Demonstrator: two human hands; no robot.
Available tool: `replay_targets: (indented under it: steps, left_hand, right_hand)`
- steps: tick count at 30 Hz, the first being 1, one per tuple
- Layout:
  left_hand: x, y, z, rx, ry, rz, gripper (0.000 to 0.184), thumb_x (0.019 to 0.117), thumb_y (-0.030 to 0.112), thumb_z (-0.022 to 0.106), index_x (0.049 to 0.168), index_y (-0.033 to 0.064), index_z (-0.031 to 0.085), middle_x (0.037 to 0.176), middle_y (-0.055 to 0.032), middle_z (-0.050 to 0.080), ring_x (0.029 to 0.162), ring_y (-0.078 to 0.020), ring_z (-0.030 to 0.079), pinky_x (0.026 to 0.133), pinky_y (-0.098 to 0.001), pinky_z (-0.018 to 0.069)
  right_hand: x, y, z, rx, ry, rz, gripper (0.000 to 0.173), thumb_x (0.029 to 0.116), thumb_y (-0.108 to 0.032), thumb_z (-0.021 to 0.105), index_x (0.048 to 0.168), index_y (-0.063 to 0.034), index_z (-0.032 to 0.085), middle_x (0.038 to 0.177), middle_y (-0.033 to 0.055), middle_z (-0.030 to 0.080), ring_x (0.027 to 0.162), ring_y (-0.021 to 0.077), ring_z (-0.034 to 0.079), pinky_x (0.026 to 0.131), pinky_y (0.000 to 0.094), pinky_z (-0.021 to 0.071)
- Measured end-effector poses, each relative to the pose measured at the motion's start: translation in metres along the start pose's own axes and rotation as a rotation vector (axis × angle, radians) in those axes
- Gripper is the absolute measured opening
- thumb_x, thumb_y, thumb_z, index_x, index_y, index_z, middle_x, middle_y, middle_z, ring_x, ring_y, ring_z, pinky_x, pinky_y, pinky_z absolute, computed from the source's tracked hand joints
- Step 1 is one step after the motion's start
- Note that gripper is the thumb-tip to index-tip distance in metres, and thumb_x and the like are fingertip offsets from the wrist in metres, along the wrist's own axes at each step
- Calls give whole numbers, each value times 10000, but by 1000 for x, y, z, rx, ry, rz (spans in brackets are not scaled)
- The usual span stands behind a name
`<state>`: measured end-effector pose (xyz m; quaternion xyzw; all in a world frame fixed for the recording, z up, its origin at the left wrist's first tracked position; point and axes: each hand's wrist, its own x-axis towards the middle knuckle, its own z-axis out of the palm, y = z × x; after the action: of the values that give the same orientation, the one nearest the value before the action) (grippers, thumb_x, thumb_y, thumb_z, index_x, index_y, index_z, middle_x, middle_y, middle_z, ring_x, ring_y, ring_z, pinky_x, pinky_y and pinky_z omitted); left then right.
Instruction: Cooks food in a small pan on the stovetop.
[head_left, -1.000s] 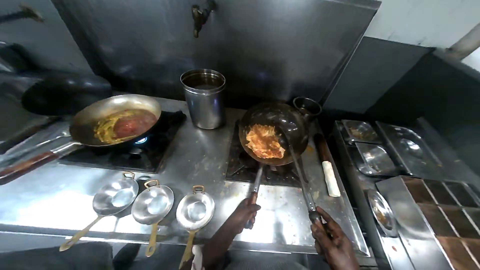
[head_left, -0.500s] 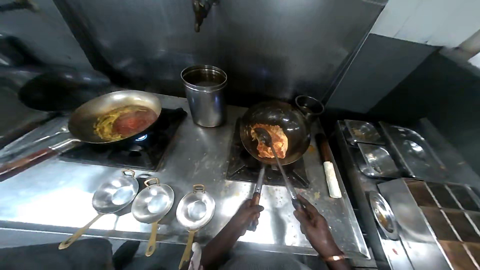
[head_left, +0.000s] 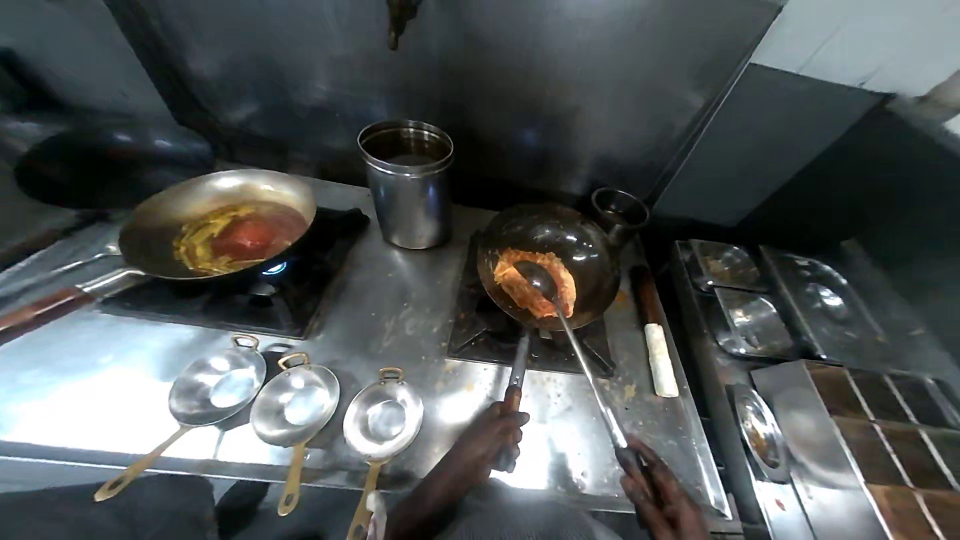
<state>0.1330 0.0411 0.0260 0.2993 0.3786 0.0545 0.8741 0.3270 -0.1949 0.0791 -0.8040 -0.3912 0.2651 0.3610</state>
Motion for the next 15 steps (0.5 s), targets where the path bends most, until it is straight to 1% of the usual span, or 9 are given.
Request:
replay_targets:
  steps: [2,4,5,7,9,10,11,13,15]
  left_hand:
    - [-15,5,8,-28,-33,4,310,1055,245,572,1299,103,444,729,-39,533,526,-156,569,464,-309,537]
    - [-28,7,12,-63,-65,16,299,1056,225,566,1294,92,444,730,-46,540,528,-157,578,470,-308,547]
    - [-34,8,14,-78,-74,28,305,1050,225,574,1291,92,441,737,-47,544,529,-152,577,468,-295,543]
    - [-42,14,14,-114,-99,45,300,1048,212,573,1284,90,435,742,-50,548,522,-148,580,465,-286,548]
    - [-42,15,9,-181,-160,58,270,1051,200,550,1275,85,454,745,-52,552,529,-150,589,474,-288,556]
    - [-37,13,6,-221,-203,55,269,1052,198,538,1284,86,462,754,-52,555,541,-151,595,484,-289,562]
    - [-32,11,4,-264,-236,45,277,1049,189,531,1299,90,463,767,-52,555,549,-146,594,488,-283,559]
    - [-24,6,2,-299,-243,29,264,1048,161,518,1296,94,455,754,-46,542,525,-134,575,463,-268,542]
    - [-17,2,4,-285,-241,26,248,1042,145,517,1279,107,452,732,-37,528,511,-131,562,447,-265,527]
  right_hand:
    - [-13,31,20,-76,29,-52,584,1006,-250,637,1532,-74,455,1363,131,637,1041,194,699,910,407,589]
    - [-21,53,42,-130,73,-24,617,986,-233,648,1538,-48,444,1280,176,665,989,251,707,879,456,587]
    - [-23,51,47,-131,90,8,625,980,-221,650,1539,-37,439,1245,197,674,970,276,709,873,478,585]
    - [-26,44,49,-66,113,19,629,971,-196,647,1534,-13,435,1228,205,680,961,262,711,879,458,586]
    - [-27,36,45,110,121,23,630,970,-156,657,1535,-8,420,1162,167,688,880,159,688,820,355,592]
    - [-25,31,39,174,122,44,642,971,-150,666,1550,-40,412,1118,151,698,839,142,680,784,342,592]
    - [-21,24,31,205,109,62,654,977,-160,664,1566,-73,394,1096,132,701,812,134,672,758,339,590]
    - [-1,10,22,245,131,81,633,988,-179,646,1571,-123,406,1002,92,692,678,133,613,621,341,555]
    - [34,-3,16,202,197,106,568,994,-221,639,1533,-148,476,1034,88,701,631,155,601,567,359,541]
